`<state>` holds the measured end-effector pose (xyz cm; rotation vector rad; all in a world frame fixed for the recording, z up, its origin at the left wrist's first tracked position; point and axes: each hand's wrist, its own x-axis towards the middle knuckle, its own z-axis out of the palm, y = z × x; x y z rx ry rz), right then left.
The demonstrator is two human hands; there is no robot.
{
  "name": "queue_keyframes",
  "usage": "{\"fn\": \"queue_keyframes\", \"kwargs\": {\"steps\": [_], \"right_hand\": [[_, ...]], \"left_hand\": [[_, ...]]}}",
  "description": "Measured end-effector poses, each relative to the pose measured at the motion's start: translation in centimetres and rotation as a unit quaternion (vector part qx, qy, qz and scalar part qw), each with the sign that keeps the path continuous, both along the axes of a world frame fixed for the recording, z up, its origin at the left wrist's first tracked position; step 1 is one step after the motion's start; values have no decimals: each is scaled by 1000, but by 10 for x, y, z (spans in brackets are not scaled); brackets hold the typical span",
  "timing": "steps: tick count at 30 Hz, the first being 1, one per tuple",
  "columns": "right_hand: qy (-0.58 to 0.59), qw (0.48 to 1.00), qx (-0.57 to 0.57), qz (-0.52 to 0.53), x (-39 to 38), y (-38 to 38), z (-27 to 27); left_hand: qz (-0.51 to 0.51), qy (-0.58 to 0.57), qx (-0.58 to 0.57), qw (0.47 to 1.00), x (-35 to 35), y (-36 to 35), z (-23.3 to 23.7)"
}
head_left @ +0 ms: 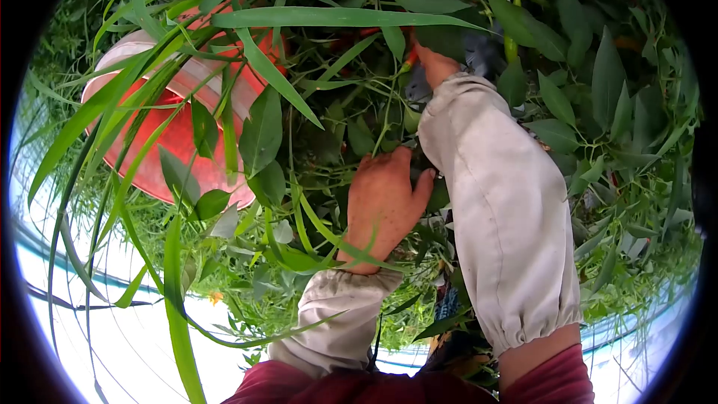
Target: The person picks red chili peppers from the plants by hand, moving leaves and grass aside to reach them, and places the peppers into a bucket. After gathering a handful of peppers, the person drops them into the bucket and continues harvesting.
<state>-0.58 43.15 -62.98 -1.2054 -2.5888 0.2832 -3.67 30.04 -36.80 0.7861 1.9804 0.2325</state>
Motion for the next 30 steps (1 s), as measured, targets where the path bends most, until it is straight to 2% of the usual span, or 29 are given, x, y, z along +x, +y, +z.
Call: {"fn": "queue_keyframes", "kwargs": {"steps": [1,4,8,14,16,18,20,22,23,24,25,26,27,28,29,30], "right_hand": [[-24,1000,4,11,-4,6,3],[-67,994,-84,11,-11,17,-2],[-80,990,-111,25,-15,26,-5],[-75,987,-136,46,2,41,2],[-61,983,-165,61,27,39,18],[-48,976,-192,88,53,28,52],[-57,968,-210,124,71,16,109],[-115,954,-201,190,53,20,196],[-115,958,-188,186,42,15,234],[-117,961,-175,180,29,8,264],[3,965,-201,170,16,-1,284],[134,952,-224,161,0,-14,300],[152,914,-333,176,-13,-23,336],[196,890,-364,191,-25,-30,352],[229,869,-374,228,-41,-39,360],[252,853,-371,266,-57,-48,369]], "left_hand": [[-1,-3,-5,1000,0,0,-1],[4,0,-4,1000,4,1,0],[5,10,14,1000,5,-1,0],[35,-55,-99,993,6,0,9],[-11,1,-49,999,13,-4,5],[-16,1,-46,999,15,-4,6],[-19,9,-39,999,16,-3,4],[-29,37,-17,999,18,-4,4],[-30,37,-17,999,15,-3,5],[-33,-15,-52,998,11,-5,5],[-38,-69,-86,993,10,-4,7],[-43,-74,-85,993,12,-1,8],[-43,-36,-96,994,14,3,8],[-42,3,-106,993,16,7,8],[-34,2,-63,997,17,-2,2],[-27,5,-68,997,17,0,3]]}}
